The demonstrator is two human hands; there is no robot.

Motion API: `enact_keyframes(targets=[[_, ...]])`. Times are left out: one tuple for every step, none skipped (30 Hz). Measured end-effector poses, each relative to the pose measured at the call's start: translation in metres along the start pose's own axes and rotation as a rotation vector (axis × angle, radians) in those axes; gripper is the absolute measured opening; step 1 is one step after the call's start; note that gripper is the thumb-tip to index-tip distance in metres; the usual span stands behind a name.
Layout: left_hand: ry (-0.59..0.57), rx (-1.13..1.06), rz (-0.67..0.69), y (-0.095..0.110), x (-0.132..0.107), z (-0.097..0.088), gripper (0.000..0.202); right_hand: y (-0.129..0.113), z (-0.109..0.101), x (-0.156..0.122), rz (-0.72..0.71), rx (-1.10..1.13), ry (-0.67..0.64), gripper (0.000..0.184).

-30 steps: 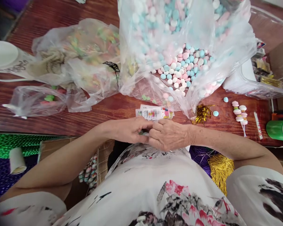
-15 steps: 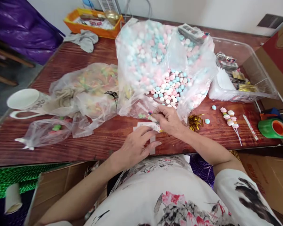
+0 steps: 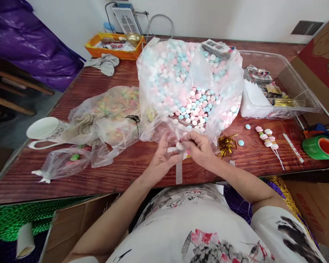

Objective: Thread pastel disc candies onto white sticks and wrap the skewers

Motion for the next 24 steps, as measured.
enact_keyframes(targets=[[-0.047,-0.074,-0.071,-0.003,-0.003,0.004,0.078,-0.005,-0.001,0.001,-0.081,-0.025,0.019,0.015],[-0.102,-0.158,-0.142,-0.005,-0.006,0.007,0.070,-0.010,-0.001,0.001,-0.176,-0.063,0.021,0.014],[-0.155,-0.239,-0.203,-0.005,-0.008,0.009,0.060,-0.015,0.001,0.000,-0.282,-0.112,0.016,0.013],[-0.201,-0.304,-0.249,-0.005,-0.008,0.009,0.052,-0.019,0.004,-0.002,-0.395,-0.168,-0.001,0.012],[-0.217,-0.356,-0.277,-0.005,-0.008,0.007,0.046,-0.020,0.008,-0.006,-0.499,-0.228,-0.035,0.012],[-0.202,-0.388,-0.289,-0.004,-0.007,0.004,0.040,-0.019,0.012,-0.009,-0.585,-0.287,-0.083,0.012],[-0.163,-0.400,-0.288,-0.004,-0.005,0.000,0.036,-0.016,0.016,-0.013,-0.647,-0.341,-0.135,0.013],[-0.115,-0.391,-0.276,-0.003,-0.002,-0.005,0.032,-0.011,0.019,-0.017,-0.679,-0.388,-0.187,0.013],[-0.075,-0.365,-0.253,-0.003,0.000,-0.009,0.028,-0.004,0.021,-0.021,-0.683,-0.429,-0.236,0.013],[-0.053,-0.326,-0.218,-0.002,0.001,-0.013,0.024,0.002,0.022,-0.023,-0.668,-0.461,-0.274,0.013],[-0.053,-0.275,-0.172,-0.001,0.002,-0.016,0.021,0.008,0.021,-0.025,-0.644,-0.482,-0.294,0.012],[-0.071,-0.211,-0.109,0.001,0.003,-0.019,0.018,0.013,0.020,-0.026,-0.620,-0.488,-0.300,0.012],[-0.099,-0.134,-0.034,0.003,0.002,-0.019,0.017,0.015,0.017,-0.025,-0.592,-0.481,-0.297,0.012],[-0.123,-0.046,0.041,0.006,0.002,-0.019,0.016,0.016,0.013,-0.024,-0.560,-0.464,-0.281,0.013],[-0.129,0.037,0.107,0.009,0.001,-0.018,0.014,0.014,0.010,-0.023,-0.530,-0.443,-0.252,0.015],[-0.109,0.097,0.159,0.011,0.001,-0.015,0.011,0.010,0.006,-0.021,-0.505,-0.429,-0.222,0.016],[-0.070,0.119,0.187,0.012,0.000,-0.013,0.018,0.005,0.004,-0.019,-0.504,-0.428,-0.188,0.016],[-0.027,0.097,0.190,0.013,-0.002,-0.010,0.036,0.000,0.002,-0.018,-0.533,-0.443,-0.154,0.015],[0.001,0.038,0.175,0.013,-0.003,-0.008,0.056,-0.006,0.002,-0.017,-0.590,-0.465,-0.124,0.013],[0.001,-0.040,0.147,0.012,-0.005,-0.005,0.070,-0.010,0.002,-0.017,-0.663,-0.487,-0.100,0.012],[-0.034,-0.113,0.105,0.011,-0.008,-0.003,0.075,-0.012,0.004,-0.018,-0.732,-0.510,-0.085,0.012],[-0.094,-0.162,0.052,0.009,-0.011,-0.001,0.071,-0.013,0.006,-0.019,-0.786,-0.526,-0.070,0.013],[-0.162,-0.180,-0.004,0.007,-0.014,0.000,0.061,-0.012,0.009,-0.020,-0.810,-0.532,-0.056,0.013],[-0.212,-0.169,-0.054,0.005,-0.018,0.000,0.049,-0.009,0.012,-0.021,-0.795,-0.530,-0.044,0.013]])
Point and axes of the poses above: each hand's wrist, its own x-axis towards the middle knuckle, its own z-axis out of the palm, y = z × x, the point moved 1 cm from there along x, towards the middle knuckle, and after that the axes turned 4 degrees about x, right-handed, at the moved point
